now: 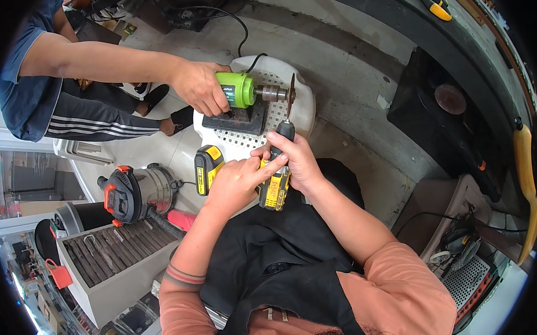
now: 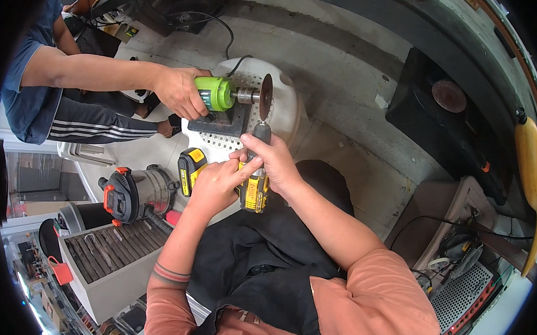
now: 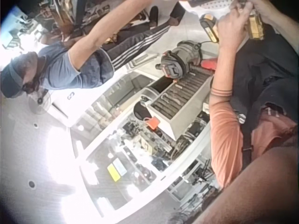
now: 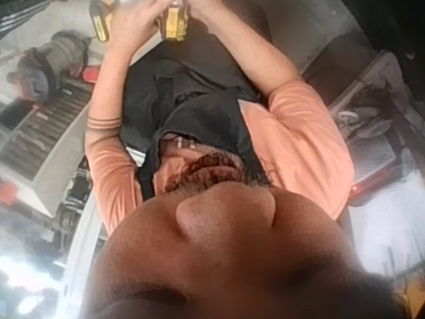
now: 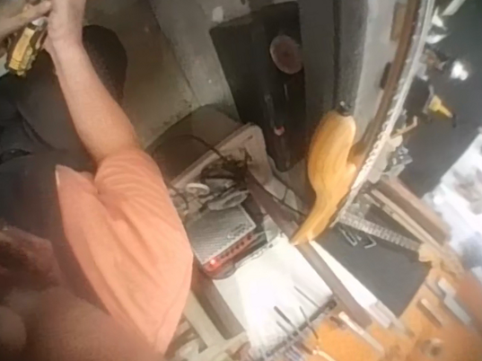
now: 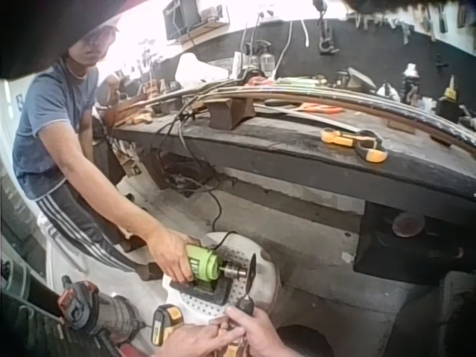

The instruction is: The person sharpens a small metal tool on a sanding block and then uses a bench grinder to refine the tip. They repeatedly inspect the tool between sharpening steps.

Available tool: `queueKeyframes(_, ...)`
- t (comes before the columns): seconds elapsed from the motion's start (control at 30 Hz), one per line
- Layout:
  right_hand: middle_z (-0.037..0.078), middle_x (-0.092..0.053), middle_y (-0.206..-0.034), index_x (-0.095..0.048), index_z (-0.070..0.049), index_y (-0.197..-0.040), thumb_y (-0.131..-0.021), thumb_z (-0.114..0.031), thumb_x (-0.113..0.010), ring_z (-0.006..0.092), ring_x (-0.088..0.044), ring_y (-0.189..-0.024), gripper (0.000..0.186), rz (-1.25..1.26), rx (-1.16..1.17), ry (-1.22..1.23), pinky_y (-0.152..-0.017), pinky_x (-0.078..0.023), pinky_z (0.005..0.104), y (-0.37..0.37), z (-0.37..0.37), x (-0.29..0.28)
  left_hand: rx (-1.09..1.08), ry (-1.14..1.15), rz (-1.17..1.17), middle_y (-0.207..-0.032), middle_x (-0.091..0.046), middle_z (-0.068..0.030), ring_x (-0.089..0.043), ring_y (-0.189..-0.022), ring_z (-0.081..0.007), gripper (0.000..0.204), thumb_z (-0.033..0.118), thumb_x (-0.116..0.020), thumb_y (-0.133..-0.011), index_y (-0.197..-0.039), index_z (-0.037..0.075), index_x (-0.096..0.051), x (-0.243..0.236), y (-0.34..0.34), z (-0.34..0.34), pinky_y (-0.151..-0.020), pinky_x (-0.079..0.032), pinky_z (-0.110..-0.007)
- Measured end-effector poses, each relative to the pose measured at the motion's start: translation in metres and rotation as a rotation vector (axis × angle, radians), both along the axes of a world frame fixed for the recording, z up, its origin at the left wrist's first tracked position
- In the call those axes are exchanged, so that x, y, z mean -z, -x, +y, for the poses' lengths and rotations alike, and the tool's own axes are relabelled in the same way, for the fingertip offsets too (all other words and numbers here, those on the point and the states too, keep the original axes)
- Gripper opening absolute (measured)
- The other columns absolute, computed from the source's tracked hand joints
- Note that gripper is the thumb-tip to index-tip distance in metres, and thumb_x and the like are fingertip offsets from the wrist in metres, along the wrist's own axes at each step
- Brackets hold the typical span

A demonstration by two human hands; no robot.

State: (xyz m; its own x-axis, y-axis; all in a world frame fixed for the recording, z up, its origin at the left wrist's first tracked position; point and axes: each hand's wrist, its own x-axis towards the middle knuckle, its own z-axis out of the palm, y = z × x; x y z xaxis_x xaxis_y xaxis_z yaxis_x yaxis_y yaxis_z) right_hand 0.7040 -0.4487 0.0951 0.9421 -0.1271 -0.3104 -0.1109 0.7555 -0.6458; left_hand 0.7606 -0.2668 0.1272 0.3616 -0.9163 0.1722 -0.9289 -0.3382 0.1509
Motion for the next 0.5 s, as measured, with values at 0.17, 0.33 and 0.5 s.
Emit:
queueKeyframes(0.17,0.006,-0.068,-0.083,-0.063,-0.005,-0.105,-0.104,-0.028,-0.071,0.0252,-0.077,-0.101,0.024,-0.074,0.015,0.060,-0.089,-0.060,0.0386,0.003,0.003,-0.003,-0.008,0.022,-0.030,-0.096,-0.064,-0.0063,-0.069,-0.076,-0.0264,0.084,-0.001,-0.074,-0.075,-0.150,0.032,-0.061,0.001,0.007,0.003,-0.066,-0.054,-0.041)
queueKeyframes(0.33,0.012,-0.076,-0.104,-0.061,-0.003,-0.106,-0.098,-0.007,-0.074,0.0172,-0.071,-0.102,0.016,-0.278,-0.080,0.302,-0.099,-0.056,0.0374,0.025,0.024,-0.019,0.092,0.230,-0.189,-0.101,-0.064,-0.0040,-0.067,-0.082,-0.0215,0.041,0.023,-0.078,-0.084,-0.125,0.026,-0.071,0.019,0.015,0.036,-0.066,-0.049,-0.037)
queueKeyframes(0.5,0.016,-0.075,-0.108,-0.063,-0.004,-0.098,-0.087,-0.001,-0.082,0.0252,-0.073,-0.108,0.021,-0.600,-0.146,0.677,-0.109,-0.054,0.0456,0.037,0.048,-0.049,-0.005,0.401,-0.222,-0.099,-0.066,-0.0083,-0.066,-0.083,-0.0276,0.033,0.028,-0.077,-0.083,-0.106,0.006,-0.067,0.033,0.020,0.067,-0.075,-0.054,-0.040)
